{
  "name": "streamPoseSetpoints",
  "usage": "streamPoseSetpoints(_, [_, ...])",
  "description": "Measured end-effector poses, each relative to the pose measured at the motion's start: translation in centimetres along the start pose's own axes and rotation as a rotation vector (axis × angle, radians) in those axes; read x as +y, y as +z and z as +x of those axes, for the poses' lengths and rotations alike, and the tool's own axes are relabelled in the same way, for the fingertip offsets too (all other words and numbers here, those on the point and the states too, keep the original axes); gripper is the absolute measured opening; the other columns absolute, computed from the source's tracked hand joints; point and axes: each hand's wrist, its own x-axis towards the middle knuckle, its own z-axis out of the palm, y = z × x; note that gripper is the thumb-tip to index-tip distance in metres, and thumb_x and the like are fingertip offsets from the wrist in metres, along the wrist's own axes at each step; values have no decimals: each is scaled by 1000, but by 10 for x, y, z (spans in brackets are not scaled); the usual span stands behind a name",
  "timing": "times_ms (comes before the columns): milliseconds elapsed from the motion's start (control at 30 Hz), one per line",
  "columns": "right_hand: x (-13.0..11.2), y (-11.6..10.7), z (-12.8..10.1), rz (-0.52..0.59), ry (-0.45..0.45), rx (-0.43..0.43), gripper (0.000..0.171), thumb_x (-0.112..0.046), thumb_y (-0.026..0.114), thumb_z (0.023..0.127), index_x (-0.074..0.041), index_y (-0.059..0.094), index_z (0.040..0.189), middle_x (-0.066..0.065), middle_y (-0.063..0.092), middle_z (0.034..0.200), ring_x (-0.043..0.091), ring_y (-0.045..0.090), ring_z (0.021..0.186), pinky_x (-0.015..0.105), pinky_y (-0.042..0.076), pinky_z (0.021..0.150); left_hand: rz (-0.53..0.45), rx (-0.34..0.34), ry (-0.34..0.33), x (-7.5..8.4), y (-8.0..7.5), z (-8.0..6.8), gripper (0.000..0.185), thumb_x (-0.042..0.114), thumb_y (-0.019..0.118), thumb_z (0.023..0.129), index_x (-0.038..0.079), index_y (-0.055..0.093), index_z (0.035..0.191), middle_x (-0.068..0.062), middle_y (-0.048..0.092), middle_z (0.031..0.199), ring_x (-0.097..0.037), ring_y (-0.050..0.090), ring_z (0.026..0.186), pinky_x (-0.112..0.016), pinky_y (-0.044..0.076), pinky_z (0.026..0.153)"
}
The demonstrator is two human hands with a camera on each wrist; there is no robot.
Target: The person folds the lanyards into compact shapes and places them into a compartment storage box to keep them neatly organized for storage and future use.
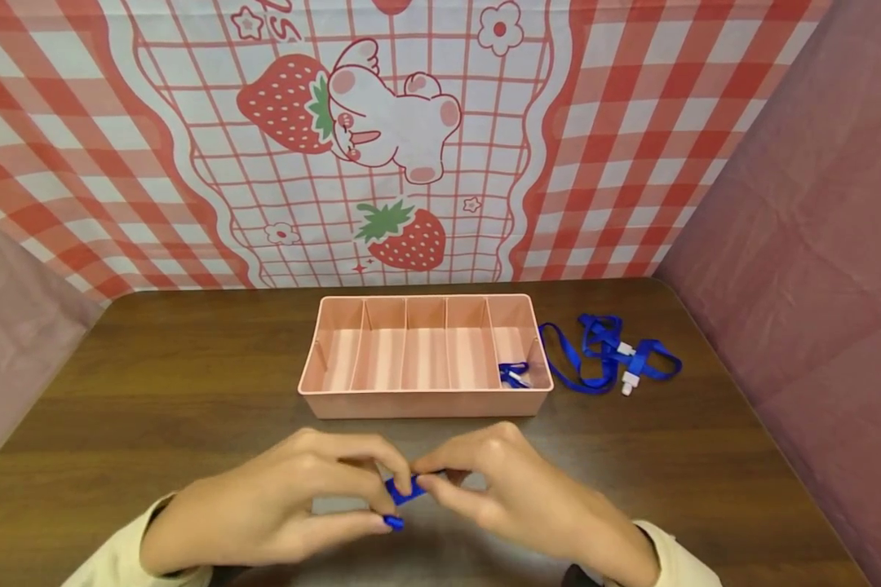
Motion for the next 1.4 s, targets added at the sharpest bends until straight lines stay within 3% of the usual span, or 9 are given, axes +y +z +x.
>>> streamPoseSetpoints(167, [-5,6,6,-53,26,107,23,2,70,90,-9,70,111,-3,74,100,5,70,86,19,56,74,114,88,-105,5,7,5,11,14,70,94,16,69,105,10,61,99,3,55,88,-8,43,81])
streamPoseSetpoints(333, [-7,10,10,18,-1,230,24,7,68,89,-7,67,109,0,73,95,9,70,81,24,58,71,89,250,-203,6,14,11,19,9,71,92,13,59,106,9,60,88,1,54,80,-9,45,74])
streamPoseSetpoints(467, [-7,9,10,83,-14,273,28,13,65,88,-3,69,111,4,73,95,12,70,80,26,58,70,90,351,-210,3,19,14,18,2,72,89,12,58,93,6,59,84,-1,55,79,-10,47,71])
streamPoseSetpoints(700, [-5,8,10,48,-6,297,30,12,69,86,-2,68,112,9,73,102,16,71,89,28,58,73,180,470,-214,0,29,16,20,-1,75,84,10,59,88,3,55,91,-5,55,79,-9,45,68])
streamPoseSetpoints(933, [-1,4,9,64,-34,272,34,10,75,82,-2,68,113,10,73,103,17,71,90,28,58,74,157,480,-238,-3,30,15,18,0,75,85,10,60,88,4,56,90,-4,53,74,-9,43,64])
streamPoseSetpoints(1067, [1,3,7,81,-14,260,33,11,73,82,-4,69,111,7,73,99,15,71,84,28,59,73,91,492,-269,-4,30,17,15,2,74,88,11,61,89,5,59,86,-3,54,73,-9,45,62])
streamPoseSetpoints(1167, [1,2,5,103,15,266,31,14,70,84,-4,70,109,5,73,93,14,71,79,28,59,70,91,494,-254,-4,29,17,13,3,72,89,10,62,92,4,59,88,-3,55,77,-11,46,64])
streamPoseSetpoints(1400, [-1,-1,2,225,127,279,29,18,63,87,-2,70,107,6,72,91,17,70,75,32,59,65,313,406,-119,-6,27,15,17,9,77,86,8,65,98,1,60,102,-11,57,95,-17,48,85])
